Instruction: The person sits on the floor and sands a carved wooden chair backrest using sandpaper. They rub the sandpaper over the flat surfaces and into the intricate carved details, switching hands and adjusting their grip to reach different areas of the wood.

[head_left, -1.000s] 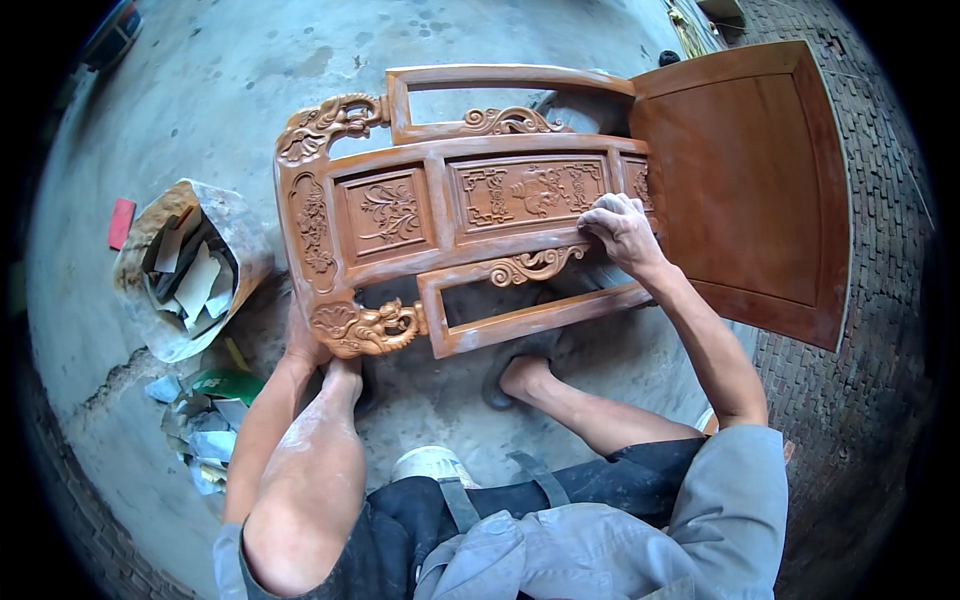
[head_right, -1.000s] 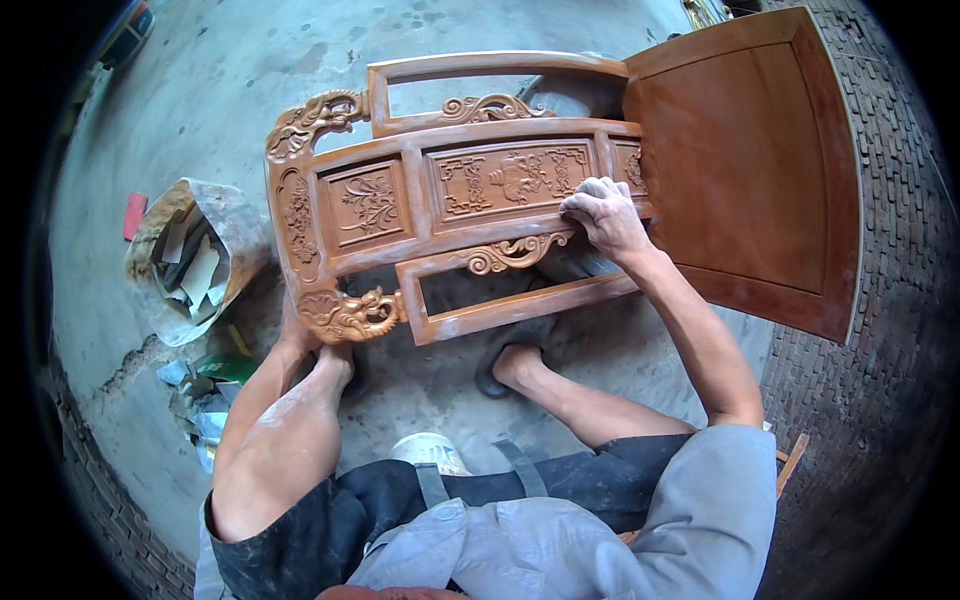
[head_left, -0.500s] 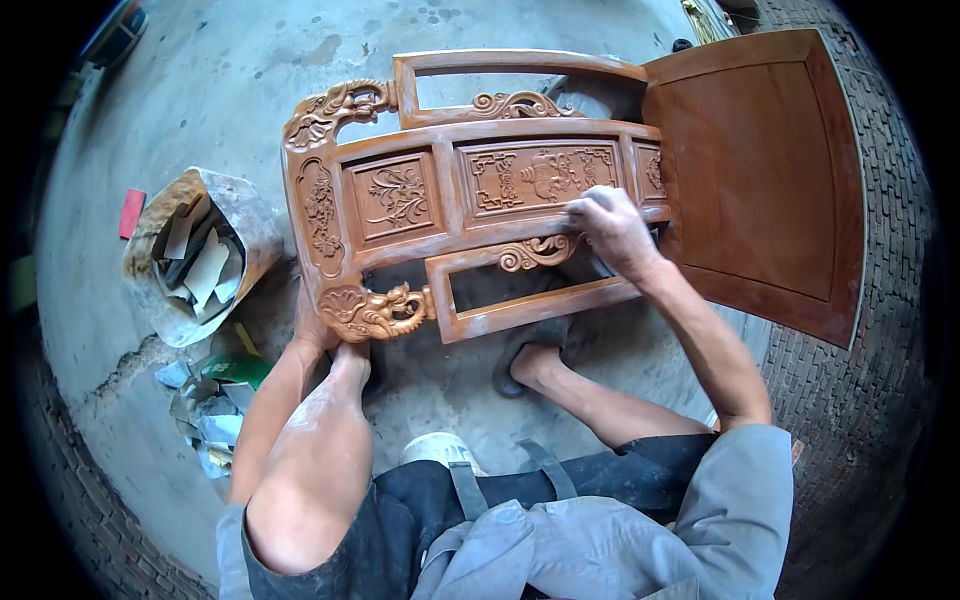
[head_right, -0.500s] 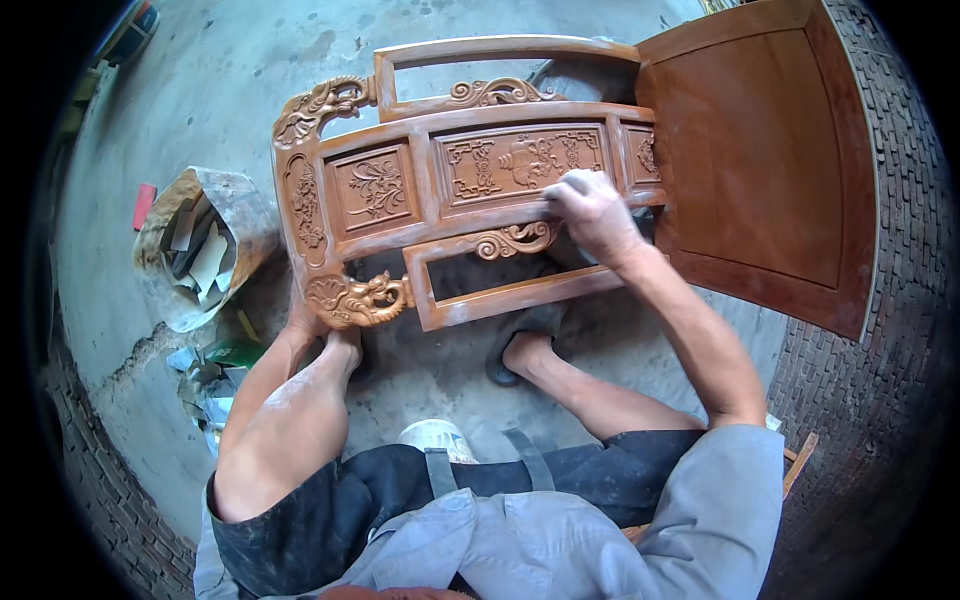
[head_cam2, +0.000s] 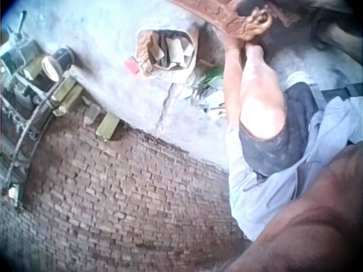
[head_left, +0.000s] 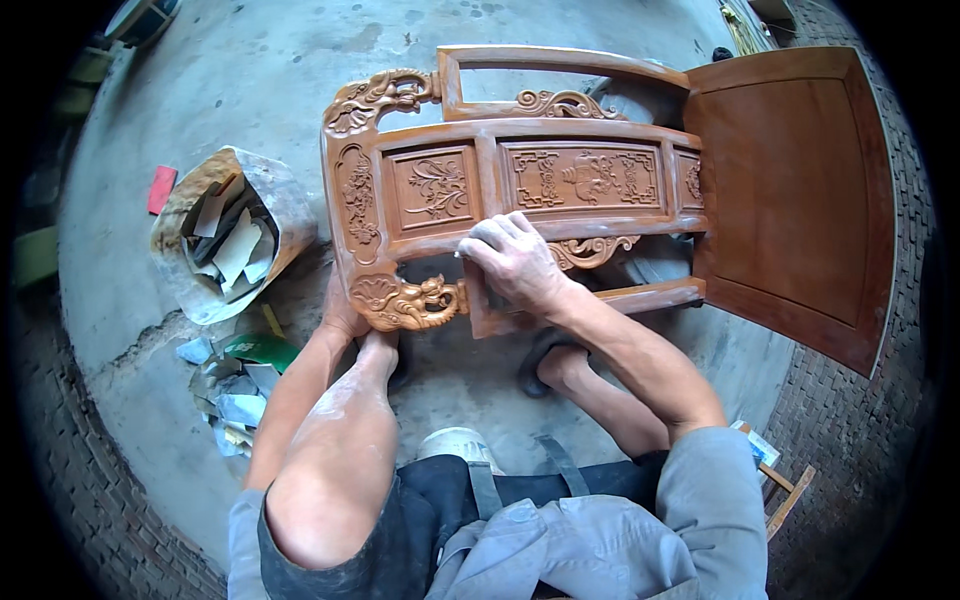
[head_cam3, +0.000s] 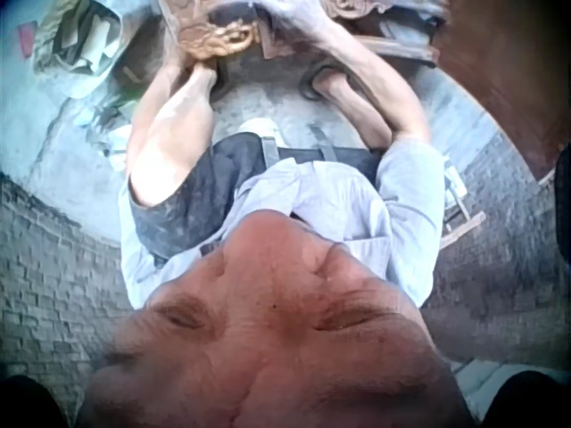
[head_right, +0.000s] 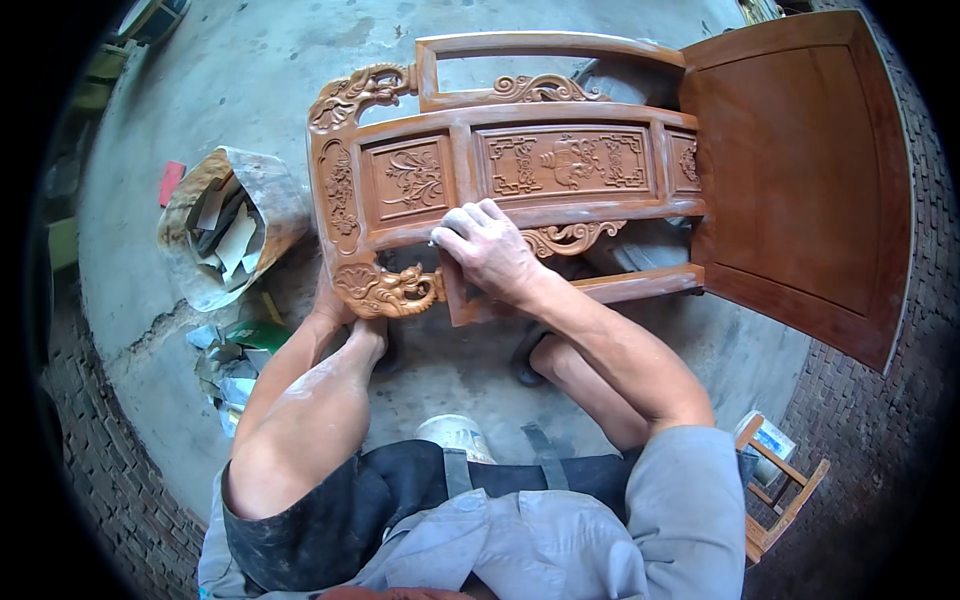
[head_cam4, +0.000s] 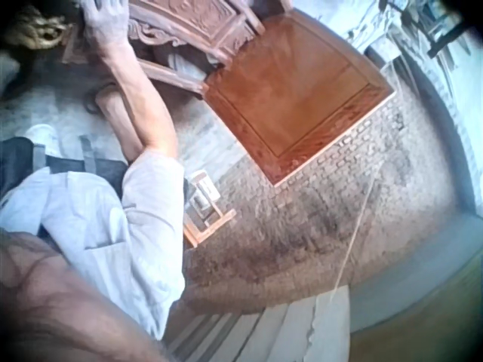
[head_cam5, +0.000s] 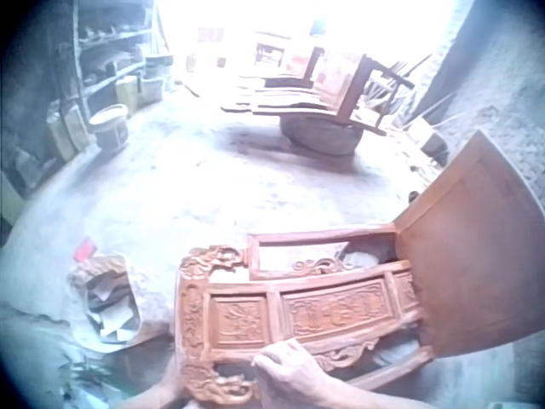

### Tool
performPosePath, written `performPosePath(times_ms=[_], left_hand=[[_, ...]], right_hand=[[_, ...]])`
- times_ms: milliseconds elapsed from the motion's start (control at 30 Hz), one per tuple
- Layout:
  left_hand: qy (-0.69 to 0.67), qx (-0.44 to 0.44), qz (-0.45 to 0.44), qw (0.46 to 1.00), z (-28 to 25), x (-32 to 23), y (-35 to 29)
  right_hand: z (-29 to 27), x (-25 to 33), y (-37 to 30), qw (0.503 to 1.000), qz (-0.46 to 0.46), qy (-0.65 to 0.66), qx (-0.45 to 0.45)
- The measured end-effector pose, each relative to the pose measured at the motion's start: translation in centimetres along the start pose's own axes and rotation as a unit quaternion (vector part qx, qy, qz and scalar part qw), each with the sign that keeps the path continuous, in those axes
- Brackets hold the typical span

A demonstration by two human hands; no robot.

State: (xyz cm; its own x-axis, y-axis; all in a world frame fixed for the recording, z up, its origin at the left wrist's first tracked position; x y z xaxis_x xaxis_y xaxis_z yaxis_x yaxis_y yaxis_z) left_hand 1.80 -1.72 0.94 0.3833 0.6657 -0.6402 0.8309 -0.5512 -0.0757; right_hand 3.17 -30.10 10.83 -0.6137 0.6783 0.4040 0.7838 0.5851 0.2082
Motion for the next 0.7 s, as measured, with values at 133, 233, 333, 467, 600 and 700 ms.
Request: performPosePath(times_ms=[133, 233, 333, 467, 600, 700], left_hand=[[-0.044, -0.007, -0.029, 0.999, 0.1, 0.8, -0.4], [-0.078, -0.013, -0.028, 0.996, 0.1, 0.8, -0.2], [-0.046, 0.019, -0.045, 0.998, -0.2, 0.3, 0.2], [-0.026, 0.002, -0.007, 1.0, -0.2, -0.2, 0.5], [0.009, 0.014, 0.005, 1.0, -1.7, -1.4, 0.8], [-0.035, 0.015, -0.012, 0.999, -0.3, 0.4, 0.2]], right_hand=[[-4.9, -3.8, -3.4, 0.998, 0.001, -0.038, 0.043], [-9.5, -7.5, -4.1, 0.998, 0.062, 0.005, -0.005], [-11.5, -12.3, -0.5, 0.986, 0.109, -0.049, -0.117], [-10.5, -16.4, 4.3, 0.988, 0.047, -0.128, -0.077], [-8.4, -17.3, 5.6, 0.991, 0.044, -0.12, -0.037], [-5.1, -15.9, 7.8, 0.994, 0.033, -0.094, -0.053]])
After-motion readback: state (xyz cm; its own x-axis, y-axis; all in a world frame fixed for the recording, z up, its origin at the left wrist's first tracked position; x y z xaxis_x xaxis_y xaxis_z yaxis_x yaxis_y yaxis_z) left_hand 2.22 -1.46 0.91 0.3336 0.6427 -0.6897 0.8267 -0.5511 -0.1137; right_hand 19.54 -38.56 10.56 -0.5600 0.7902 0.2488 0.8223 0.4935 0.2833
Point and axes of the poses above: each hand's wrist, its own y-axis towards the middle knuckle, its own z-axis out of the palm, x = y × z, the point moved 2 cm from there along y, towards the middle knuckle, and after that the axes turned 1 degree about z, right-handed, at the moved point
